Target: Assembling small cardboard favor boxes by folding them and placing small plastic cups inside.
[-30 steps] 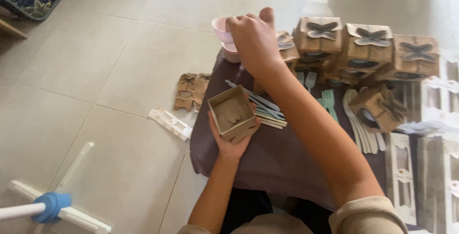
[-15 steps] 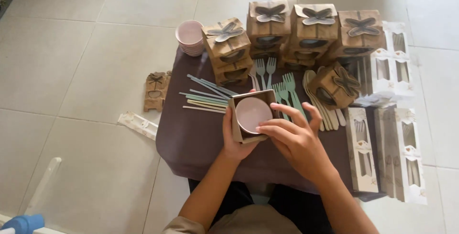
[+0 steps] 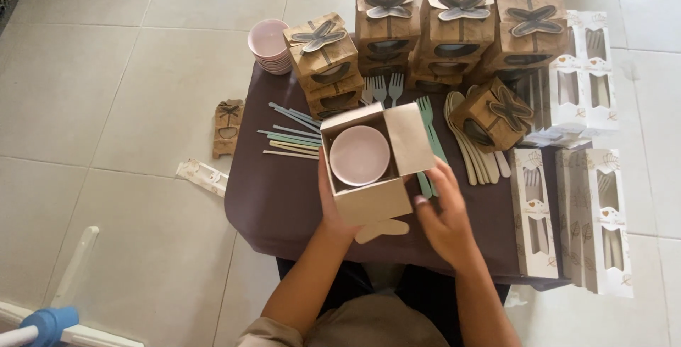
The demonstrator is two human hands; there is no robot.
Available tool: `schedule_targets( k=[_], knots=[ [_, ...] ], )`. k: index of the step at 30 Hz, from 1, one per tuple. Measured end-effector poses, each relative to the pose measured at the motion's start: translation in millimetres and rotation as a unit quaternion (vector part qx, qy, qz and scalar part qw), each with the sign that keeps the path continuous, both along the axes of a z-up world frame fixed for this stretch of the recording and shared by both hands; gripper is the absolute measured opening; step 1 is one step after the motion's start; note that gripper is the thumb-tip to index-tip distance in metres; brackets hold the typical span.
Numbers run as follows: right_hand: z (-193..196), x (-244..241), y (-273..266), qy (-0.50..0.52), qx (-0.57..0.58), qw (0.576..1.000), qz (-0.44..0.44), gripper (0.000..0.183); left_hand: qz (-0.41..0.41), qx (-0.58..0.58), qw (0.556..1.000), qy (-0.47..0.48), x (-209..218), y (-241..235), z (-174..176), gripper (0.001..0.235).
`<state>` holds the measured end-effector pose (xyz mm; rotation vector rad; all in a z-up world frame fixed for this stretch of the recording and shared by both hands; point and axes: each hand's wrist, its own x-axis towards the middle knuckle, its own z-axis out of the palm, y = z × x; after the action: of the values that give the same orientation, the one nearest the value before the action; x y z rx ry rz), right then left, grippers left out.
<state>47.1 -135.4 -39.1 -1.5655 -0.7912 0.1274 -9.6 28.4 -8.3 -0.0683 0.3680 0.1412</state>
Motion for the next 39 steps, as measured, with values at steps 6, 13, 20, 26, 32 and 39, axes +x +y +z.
schedule_targets(
  k=[6, 13, 20, 26, 32, 39],
  knots=[
    [28.0, 2.8, -1.9, -0.119, 0.017, 0.991, 0.051, 0.085, -0.010, 0.033, 0.999, -0.005, 12.2, -30.0, 18.4, 0.072],
    [36.0, 4.4, 0.3, -0.118, -0.003, 0.993, 0.000, 0.050, -0.038, 0.045, 0.998, -0.032, 9.4, -19.0, -7.5, 0.083],
    [36.5, 2.7, -9.6, -0.123, 0.009, 0.991, -0.060, 0.024, -0.085, 0.201, 0.974, -0.060, 5.5, -1.0, -56.4, 0.073],
    [39.4, 4.7, -9.3, -0.193, -0.013, 0.977, -0.093, 0.027, -0.096, 0.328, 0.935, -0.092, -2.2, 13.3, -66.2, 0.073],
    [42.4, 2.3, -11.1, -0.203, 0.013, 0.977, -0.062, 0.020, -0.046, 0.395, 0.915, -0.068, -3.1, 6.4, -40.3, 0.090],
    [23.9, 5.2, -11.8, -0.100, 0.067, 0.988, -0.095, 0.027, -0.068, 0.402, 0.907, -0.104, -5.2, 1.2, -22.1, 0.087]
  ],
)
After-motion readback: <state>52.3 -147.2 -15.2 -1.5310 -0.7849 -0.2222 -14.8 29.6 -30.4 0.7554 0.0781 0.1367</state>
